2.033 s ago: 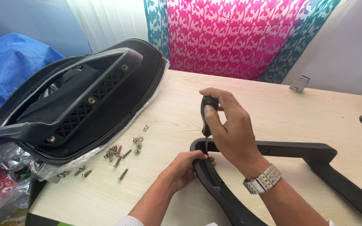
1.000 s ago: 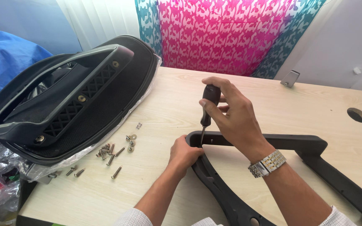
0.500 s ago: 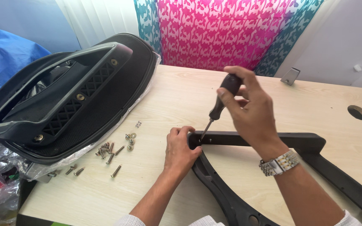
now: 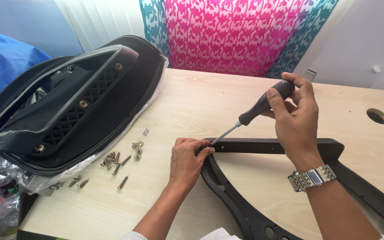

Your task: The person uses a screwdriver to fasten screws into a black plastic frame, then removes a metal trim piece and reattaches it to the frame. The person continues to secure the trim and frame with additional screws.

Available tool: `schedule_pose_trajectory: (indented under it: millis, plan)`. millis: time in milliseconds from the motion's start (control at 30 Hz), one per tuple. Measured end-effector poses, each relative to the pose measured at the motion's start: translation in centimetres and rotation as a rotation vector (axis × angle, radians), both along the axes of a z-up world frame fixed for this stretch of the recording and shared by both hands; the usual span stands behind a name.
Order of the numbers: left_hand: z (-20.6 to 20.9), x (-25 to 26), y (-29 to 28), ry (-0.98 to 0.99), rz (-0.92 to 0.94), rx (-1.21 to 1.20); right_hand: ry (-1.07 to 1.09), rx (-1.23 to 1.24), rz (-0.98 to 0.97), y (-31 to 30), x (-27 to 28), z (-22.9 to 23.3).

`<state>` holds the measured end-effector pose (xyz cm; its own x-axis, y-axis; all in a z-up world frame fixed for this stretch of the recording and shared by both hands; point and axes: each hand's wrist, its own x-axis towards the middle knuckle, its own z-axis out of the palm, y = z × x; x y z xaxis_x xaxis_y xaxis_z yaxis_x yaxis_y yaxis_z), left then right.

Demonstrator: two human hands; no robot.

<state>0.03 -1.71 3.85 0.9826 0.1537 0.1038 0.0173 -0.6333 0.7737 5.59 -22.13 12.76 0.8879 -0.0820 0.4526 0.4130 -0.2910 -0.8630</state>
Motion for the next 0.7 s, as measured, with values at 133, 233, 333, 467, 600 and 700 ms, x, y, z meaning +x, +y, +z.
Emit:
schedule_pose_trajectory:
  millis: [133, 233, 333, 467, 600, 700]
  plan:
    - [0.1, -0.2, -0.1, 0.067, 0.026, -0.027, -0.002, 0.057, -0.008, -0.3, -0.2, -0.6]
    - [0.0, -0.4, 0.3, -0.005, 0.025, -0.002, 0.027, 0.086, -0.065, -1.2, -0.4, -1.0]
    - [-0.4, -1.1, 0.7, -0.051, 0.088, -0.123, 0.121, 0.135, -0.151, -3.0, -1.4, -1.8]
    - [-1.3, -2.0, 1.6, 0.049, 0.231, -0.392, 0.309, 0.288, -0.233, -5.8, -4.2, -4.0]
    - [-2.2, -3.2, 1.9, 0.135, 0.322, -0.406, 0.493, 0.449, -0.326, -8.1, -7.4, -6.7]
    - [-2.4, -3.9, 1.7, 0.184, 0.356, -0.39, 0.559, 0.534, -0.34, -8.7, -8.9, -8.7]
